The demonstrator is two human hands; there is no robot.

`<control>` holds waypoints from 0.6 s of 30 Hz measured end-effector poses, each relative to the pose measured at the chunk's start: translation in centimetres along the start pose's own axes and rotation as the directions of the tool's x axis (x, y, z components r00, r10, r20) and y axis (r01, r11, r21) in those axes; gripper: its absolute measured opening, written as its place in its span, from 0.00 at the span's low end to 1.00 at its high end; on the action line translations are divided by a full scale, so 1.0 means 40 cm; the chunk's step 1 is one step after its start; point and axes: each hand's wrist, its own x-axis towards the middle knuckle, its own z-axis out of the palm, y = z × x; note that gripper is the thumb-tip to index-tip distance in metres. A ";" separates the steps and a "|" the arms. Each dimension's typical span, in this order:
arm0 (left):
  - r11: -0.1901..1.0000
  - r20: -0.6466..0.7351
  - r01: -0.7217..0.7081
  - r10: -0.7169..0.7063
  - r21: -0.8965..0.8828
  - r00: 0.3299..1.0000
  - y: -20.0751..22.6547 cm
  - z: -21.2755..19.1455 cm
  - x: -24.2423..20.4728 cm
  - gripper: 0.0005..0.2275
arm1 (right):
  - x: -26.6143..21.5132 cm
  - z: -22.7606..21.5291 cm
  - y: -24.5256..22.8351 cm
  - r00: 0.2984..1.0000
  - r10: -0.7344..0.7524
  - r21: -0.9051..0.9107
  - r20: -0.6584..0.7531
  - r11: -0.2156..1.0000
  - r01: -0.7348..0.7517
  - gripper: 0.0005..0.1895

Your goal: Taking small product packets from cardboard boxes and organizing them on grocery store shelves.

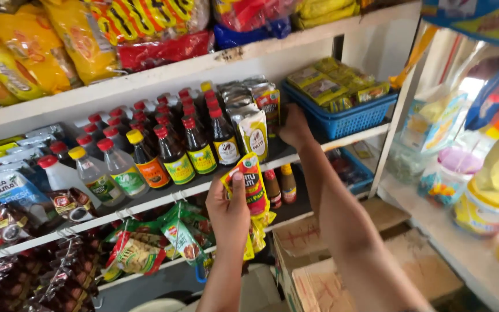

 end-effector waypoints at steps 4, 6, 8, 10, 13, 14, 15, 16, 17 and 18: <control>0.999 -0.013 0.038 -0.038 -0.012 0.999 -0.003 0.026 0.066 0.09 | -0.105 -0.066 -0.060 0.934 -0.229 -0.045 -0.274 0.973 0.226 0.24; 0.998 0.003 0.044 -0.044 0.052 0.999 -0.002 0.032 0.080 0.09 | -0.243 -0.125 -0.159 0.971 -0.103 0.767 0.215 0.634 -0.102 0.22; 0.975 0.017 -0.113 0.111 0.194 0.994 -0.003 0.052 0.102 0.09 | -0.329 -0.187 -0.305 0.935 -0.058 0.660 0.349 0.723 -0.201 0.26; 0.908 0.071 -0.277 0.268 0.315 0.961 -0.009 0.077 0.124 0.10 | -0.371 -0.218 -0.385 0.891 0.002 0.535 0.453 0.799 -0.274 0.32; 0.948 0.103 0.174 -0.152 -0.265 0.983 -0.017 0.114 0.150 0.09 | -0.363 -0.223 -0.390 0.927 -0.056 0.357 0.371 0.930 -0.087 0.39; 0.950 0.117 0.189 -0.165 -0.247 0.979 -0.013 0.116 0.155 0.10 | -0.355 -0.225 -0.384 0.937 -0.113 0.396 0.329 0.918 -0.029 0.37; 0.952 0.122 0.204 -0.180 -0.228 0.976 -0.008 0.111 0.157 0.11 | -0.349 -0.222 -0.379 0.941 -0.170 0.434 0.293 0.900 0.027 0.36; 0.952 0.116 0.199 -0.176 -0.232 0.977 -0.003 0.106 0.165 0.11 | -0.338 -0.225 -0.371 0.938 -0.175 0.432 0.298 0.901 0.031 0.36; 0.971 0.147 0.186 -0.164 -0.153 0.975 0.000 0.100 0.165 0.11 | -0.336 -0.228 -0.359 0.927 -0.180 0.456 0.330 0.890 0.011 0.35; 0.983 0.180 0.169 -0.154 -0.073 0.972 0.001 0.094 0.165 0.12 | -0.333 -0.231 -0.347 0.914 -0.185 0.478 0.361 0.878 -0.011 0.35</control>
